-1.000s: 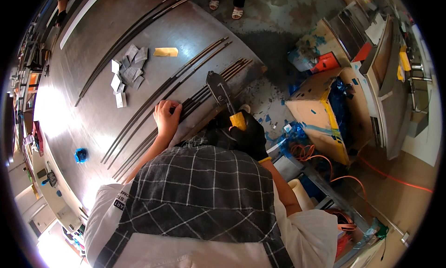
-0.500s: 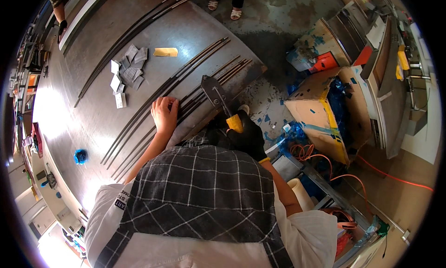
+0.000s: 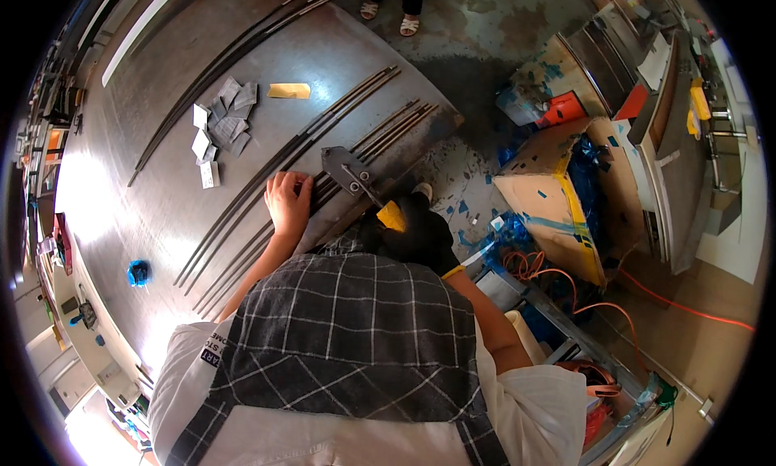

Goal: The person sands long, thin metal rods on a metal workbench using sandpaper and a sanding block. They repeatedly pick up rods, sand them, and place them back on the table. The person also uses a handheld power tool to cut or grind the rods at one point.

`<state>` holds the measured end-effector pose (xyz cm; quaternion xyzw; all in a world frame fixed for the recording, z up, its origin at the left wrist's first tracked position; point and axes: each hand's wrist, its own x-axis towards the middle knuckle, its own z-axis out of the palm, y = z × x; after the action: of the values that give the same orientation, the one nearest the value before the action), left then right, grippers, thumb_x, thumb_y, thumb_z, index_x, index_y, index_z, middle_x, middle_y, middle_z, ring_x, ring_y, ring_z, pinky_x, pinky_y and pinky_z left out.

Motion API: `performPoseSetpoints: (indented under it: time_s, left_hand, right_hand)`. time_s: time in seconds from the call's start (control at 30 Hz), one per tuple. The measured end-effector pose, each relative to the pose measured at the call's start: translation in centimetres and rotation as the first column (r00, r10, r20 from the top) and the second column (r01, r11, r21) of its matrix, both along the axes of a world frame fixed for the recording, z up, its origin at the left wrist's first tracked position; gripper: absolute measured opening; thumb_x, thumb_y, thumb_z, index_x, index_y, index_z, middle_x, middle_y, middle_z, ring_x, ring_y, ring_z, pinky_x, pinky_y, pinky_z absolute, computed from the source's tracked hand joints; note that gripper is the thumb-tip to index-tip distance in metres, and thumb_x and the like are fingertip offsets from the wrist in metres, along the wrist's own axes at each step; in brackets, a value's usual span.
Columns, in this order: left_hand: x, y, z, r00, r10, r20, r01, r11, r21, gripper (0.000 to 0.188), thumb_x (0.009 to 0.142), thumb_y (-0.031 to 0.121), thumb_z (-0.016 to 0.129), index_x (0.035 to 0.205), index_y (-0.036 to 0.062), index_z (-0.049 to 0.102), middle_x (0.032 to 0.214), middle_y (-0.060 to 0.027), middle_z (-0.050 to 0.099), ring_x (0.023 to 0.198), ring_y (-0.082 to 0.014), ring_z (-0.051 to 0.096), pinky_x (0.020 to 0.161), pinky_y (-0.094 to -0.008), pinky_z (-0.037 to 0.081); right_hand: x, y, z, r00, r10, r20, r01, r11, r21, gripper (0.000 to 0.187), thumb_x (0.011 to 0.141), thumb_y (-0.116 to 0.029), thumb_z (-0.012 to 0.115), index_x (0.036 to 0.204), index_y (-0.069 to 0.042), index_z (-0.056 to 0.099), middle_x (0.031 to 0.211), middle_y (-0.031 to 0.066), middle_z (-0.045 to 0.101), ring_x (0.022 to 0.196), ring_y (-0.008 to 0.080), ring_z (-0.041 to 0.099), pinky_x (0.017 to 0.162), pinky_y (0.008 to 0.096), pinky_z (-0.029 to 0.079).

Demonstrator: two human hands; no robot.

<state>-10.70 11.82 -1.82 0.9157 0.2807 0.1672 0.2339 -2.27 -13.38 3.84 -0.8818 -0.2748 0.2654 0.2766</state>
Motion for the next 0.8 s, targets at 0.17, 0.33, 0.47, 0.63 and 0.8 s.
performPoseSetpoints:
  time_s: [0.17, 0.33, 0.47, 0.63, 0.8]
  left_hand:
    - [-0.1, -0.1, 0.4, 1.000, 0.003, -0.008, -0.004, 1.000, -0.021, 0.013, 0.083, 0.024, 0.071, 0.080, 0.0129, 0.064, 0.083, -0.0020, 0.058, 0.089, -0.0260, 0.055, 0.084, -0.0402, 0.040]
    - [0.1, -0.1, 0.4, 1.000, -0.002, -0.008, 0.002, 1.000, -0.013, 0.013, 0.082, 0.024, 0.071, 0.080, 0.0133, 0.064, 0.084, -0.0021, 0.058, 0.089, -0.0259, 0.055, 0.083, -0.0401, 0.040]
    - [0.7, 0.2, 0.6, 1.000, -0.018, 0.002, 0.018, 1.000, -0.008, 0.011, 0.083, 0.023, 0.069, 0.081, 0.0134, 0.064, 0.085, -0.0028, 0.059, 0.090, -0.0271, 0.055, 0.083, -0.0413, 0.040]
    - [7.3, 0.5, 1.0, 0.996, -0.083, 0.040, 0.081, 0.996, 0.034, 0.015, 0.084, 0.023, 0.067, 0.095, 0.0126, 0.065, 0.103, -0.0058, 0.061, 0.103, -0.0308, 0.053, 0.090, -0.0443, 0.040]
    - [13.6, -1.9, -1.1, 0.984, -0.128, -0.125, 0.153, 0.965, 0.215, 0.050, 0.091, 0.033, 0.057, 0.134, 0.0082, 0.047, 0.147, -0.0146, 0.037, 0.141, -0.0361, 0.025, 0.114, -0.0575, 0.017]
  right_hand:
    - [0.1, -0.2, 0.3, 0.998, -0.060, -0.023, 0.059, 0.998, -0.032, 0.063, 0.074, -0.037, 0.072, 0.123, 0.000, 0.055, 0.103, 0.0213, 0.067, 0.091, 0.0364, 0.067, 0.078, 0.0432, 0.052]
    - [0.0, -0.4, 0.7, 0.982, -0.186, -0.019, 0.185, 0.982, -0.044, 0.063, 0.074, -0.036, 0.072, 0.123, 0.000, 0.055, 0.102, 0.0216, 0.067, 0.090, 0.0365, 0.067, 0.077, 0.0430, 0.052]
    - [0.1, -1.0, -0.1, 0.965, -0.255, 0.070, 0.242, 0.958, 0.152, 0.049, 0.075, -0.031, 0.073, 0.111, 0.001, 0.060, 0.091, 0.0182, 0.067, 0.081, 0.0324, 0.066, 0.074, 0.0397, 0.053]
    - [0.0, -1.8, -1.2, 0.863, -0.473, -0.180, 0.506, 0.810, 0.296, 0.045, 0.078, -0.029, 0.073, 0.110, 0.000, 0.060, 0.094, 0.0138, 0.068, 0.080, 0.0286, 0.066, 0.073, 0.0362, 0.053]
    - [0.8, -2.4, -0.5, 0.817, -0.475, -0.328, 0.562, 0.782, 0.268, 0.034, 0.077, -0.023, 0.073, 0.100, -0.002, 0.060, 0.082, 0.0096, 0.062, 0.072, 0.0208, 0.062, 0.064, 0.0304, 0.050]
